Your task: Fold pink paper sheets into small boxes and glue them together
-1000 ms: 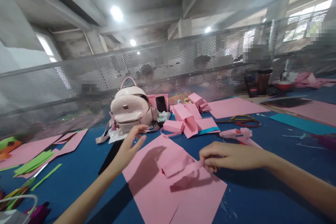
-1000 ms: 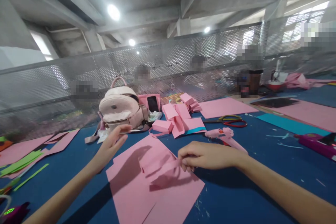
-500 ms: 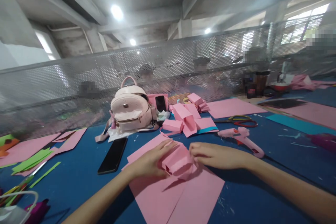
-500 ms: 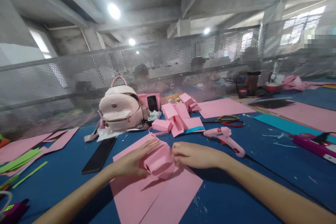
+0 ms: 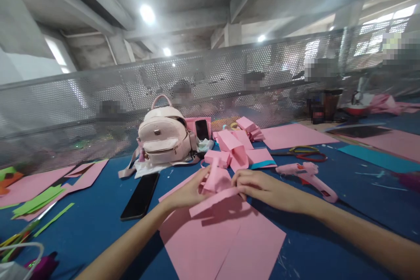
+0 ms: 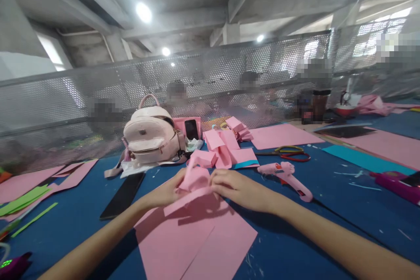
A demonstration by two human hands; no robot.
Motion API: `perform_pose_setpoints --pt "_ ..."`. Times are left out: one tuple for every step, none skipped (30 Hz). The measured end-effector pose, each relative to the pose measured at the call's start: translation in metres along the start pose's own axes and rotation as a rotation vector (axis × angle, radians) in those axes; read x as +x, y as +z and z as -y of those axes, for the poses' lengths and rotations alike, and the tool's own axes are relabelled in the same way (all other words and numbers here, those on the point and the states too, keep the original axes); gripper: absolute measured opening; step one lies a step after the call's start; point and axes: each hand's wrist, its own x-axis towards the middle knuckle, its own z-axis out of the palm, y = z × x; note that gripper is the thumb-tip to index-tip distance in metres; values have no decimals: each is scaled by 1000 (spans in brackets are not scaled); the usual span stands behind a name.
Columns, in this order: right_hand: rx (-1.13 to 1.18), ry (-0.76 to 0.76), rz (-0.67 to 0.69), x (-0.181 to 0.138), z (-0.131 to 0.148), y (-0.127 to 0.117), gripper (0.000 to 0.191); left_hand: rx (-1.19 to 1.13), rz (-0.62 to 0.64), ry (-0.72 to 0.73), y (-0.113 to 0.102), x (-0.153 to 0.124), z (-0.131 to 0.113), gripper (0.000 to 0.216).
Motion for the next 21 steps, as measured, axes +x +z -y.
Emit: perform_pose_setpoints --pt "25 -15 -34 0 6 -4 39 -88 -31 -13 0 -3 0 83" --pt "56 -26 -55 0 12 -8 39 -180 -50 -29 0 -6 1 76" --pt "87 -36 -57 1 16 -11 39 -276 -56 -49 0 -9 2 73" --pt "117 -42 -43 1 20 -14 39 -372 -51 -72 0 -13 4 75" --pt "142 -47 -22 2 22 -15 39 -464 -42 -97 0 -15 6 81" --pt "159 -51 1 4 23 -15 39 -550 -32 -122 0 -18 9 86" --pt "173 -53 17 7 22 -13 40 -628 -29 -144 0 -21 11 88" --pt "192 -49 25 10 21 -12 40 -699 -33 -159 0 -23 14 88" --pt "209 -38 24 14 18 -9 39 -762 -43 -169 1 -25 17 85" --pt "231 -21 15 18 13 -6 38 -816 -55 -175 2 -26 20 82" --pt "260 1 6 22 8 -3 37 -863 -65 -180 4 -28 22 80" --pt "270 27 -15 26 1 0 37 -903 -75 -184 6 -29 24 78" --pt "266 49 -48 29 -6 4 37 -937 -85 -187 9 -30 25 76" --pt "263 62 -65 32 -13 8 38 -966 -94 -191 12 -31 26 74" --pt "260 73 -77 34 -21 12 38 -991 -103 -194 15 -33 26 72" --pt "263 84 -84 35 -28 16 40 -1011 -110 -199 17 -34 26 70" --pt "268 97 -90 34 -34 21 41 -1028 -116 -203 20 -34 25 69" --pt "275 109 -94 34 -40 25 42 -1041 -121 -207 22 -35 25 67" --pt "281 121 -95 32 -45 29 43 -1049 -128 -208 23 -36 24 63" --pt "283 131 -95 30 -49 33 44 -1054 -139 -205 24 -36 23 57" --pt "282 139 -94 28 -53 36 44 -1056 -153 -198 25 -37 22 50"
